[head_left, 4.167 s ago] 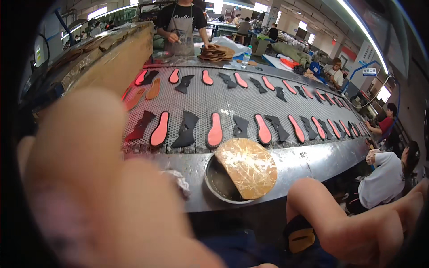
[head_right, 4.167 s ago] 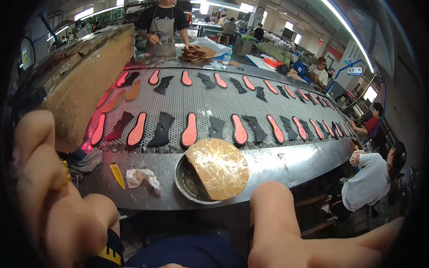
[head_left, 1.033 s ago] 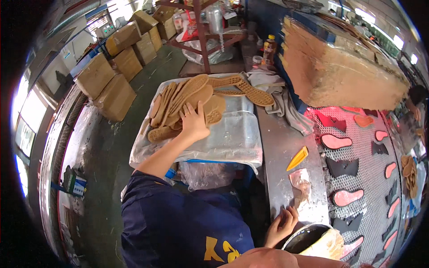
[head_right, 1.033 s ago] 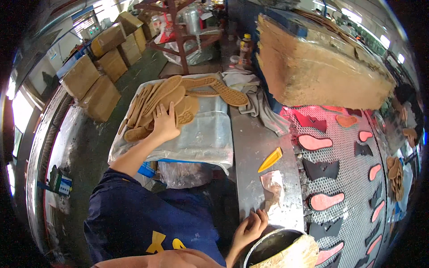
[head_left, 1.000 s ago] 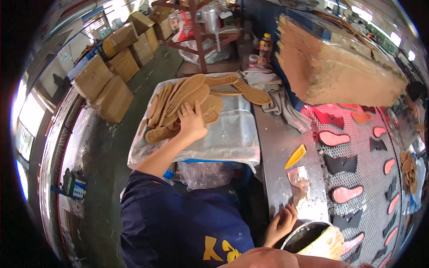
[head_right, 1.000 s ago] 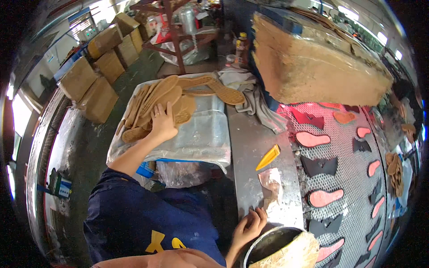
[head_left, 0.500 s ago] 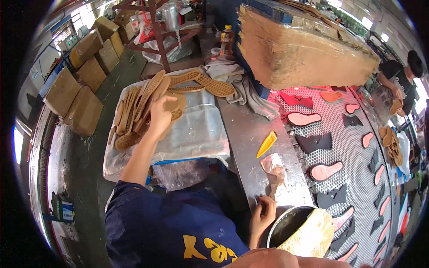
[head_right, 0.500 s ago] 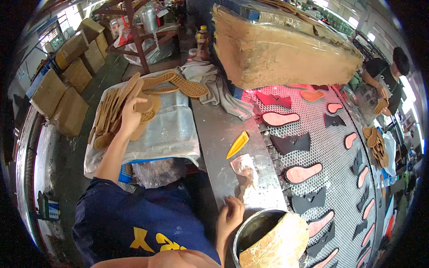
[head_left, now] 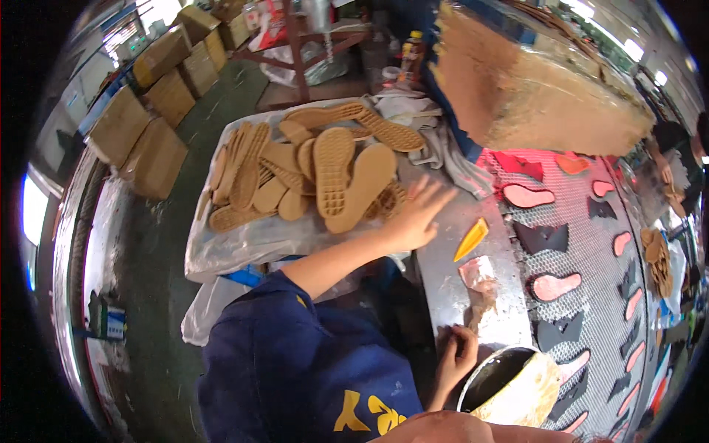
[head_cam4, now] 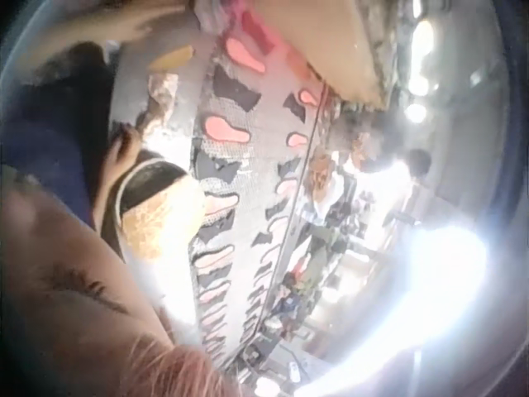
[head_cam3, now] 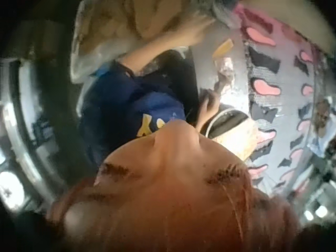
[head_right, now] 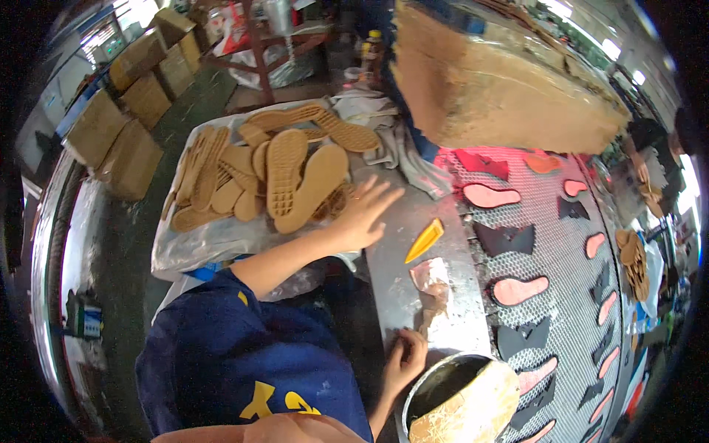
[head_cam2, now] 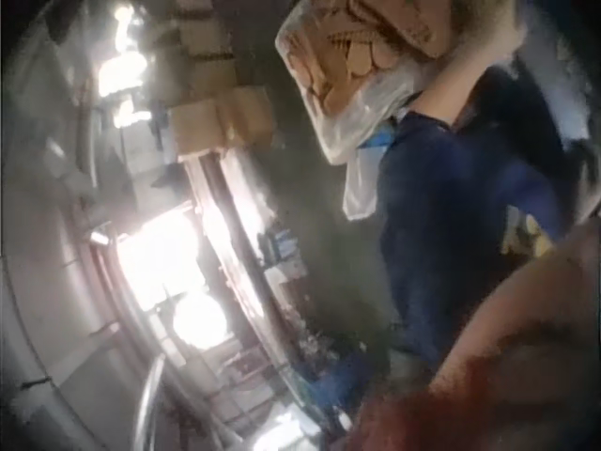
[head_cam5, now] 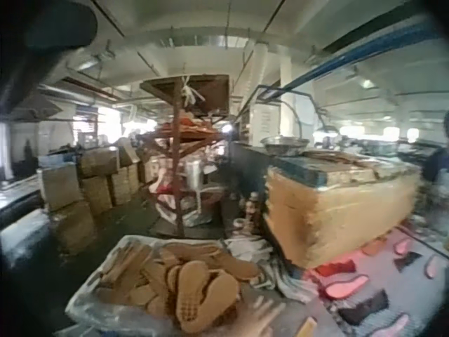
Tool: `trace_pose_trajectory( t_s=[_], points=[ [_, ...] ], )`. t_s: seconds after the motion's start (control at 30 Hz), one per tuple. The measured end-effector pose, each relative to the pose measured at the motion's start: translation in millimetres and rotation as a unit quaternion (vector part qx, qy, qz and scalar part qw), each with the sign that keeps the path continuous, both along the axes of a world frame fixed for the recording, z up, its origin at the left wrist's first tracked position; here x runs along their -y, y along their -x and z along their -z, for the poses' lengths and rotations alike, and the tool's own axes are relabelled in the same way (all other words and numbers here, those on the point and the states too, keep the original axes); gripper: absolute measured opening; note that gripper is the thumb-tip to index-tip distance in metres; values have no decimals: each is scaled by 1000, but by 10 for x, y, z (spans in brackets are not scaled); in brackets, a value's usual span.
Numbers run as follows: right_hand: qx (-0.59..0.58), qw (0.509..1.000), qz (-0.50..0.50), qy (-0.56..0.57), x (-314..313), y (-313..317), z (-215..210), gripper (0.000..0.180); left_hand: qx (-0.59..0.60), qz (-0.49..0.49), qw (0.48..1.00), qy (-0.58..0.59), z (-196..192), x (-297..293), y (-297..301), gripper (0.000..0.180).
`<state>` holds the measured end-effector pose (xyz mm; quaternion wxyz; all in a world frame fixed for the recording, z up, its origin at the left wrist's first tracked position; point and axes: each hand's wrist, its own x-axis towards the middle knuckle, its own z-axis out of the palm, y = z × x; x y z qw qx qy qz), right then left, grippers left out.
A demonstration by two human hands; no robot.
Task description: The person applies a yellow adhesive substance to the bottom of a shoe sole using a yellow plastic scraper. They repeatedly dip the scraper into a container of adhesive and spread it across the sole's surface. The person handles multiple soles, placing them on a nearby pile after application.
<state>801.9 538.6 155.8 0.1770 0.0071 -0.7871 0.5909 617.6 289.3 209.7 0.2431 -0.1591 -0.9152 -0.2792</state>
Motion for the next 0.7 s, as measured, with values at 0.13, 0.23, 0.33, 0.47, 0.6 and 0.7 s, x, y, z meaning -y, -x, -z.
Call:
trace_pose_trajectory(
  t_s=[0.13,0.23,0.33,0.47,0.6,0.7],
  points=[
    [14,1000,-10,26,48,-55,-45,18,-62,-82,982,155,-960,514,-249,61],
    [30,999,2,36,56,-67,-83,19,-155,-277,933,168,-1102,1338,-177,50],
    [10,1000,-6,-13,61,-47,-132,19,38,-556,788,260,-1161,2344,-253,54],
    [-7,998,-21,-61,59,-40,-216,21,257,-515,817,26,-677,3851,-717,98],
    [-7,996,3,-93,66,-39,-243,19,428,-444,787,37,-835,3762,-402,97],
    [-17,996,-20,-84,113,-55,-301,17,447,-421,789,-9,-515,4534,-553,90]
  ],
)
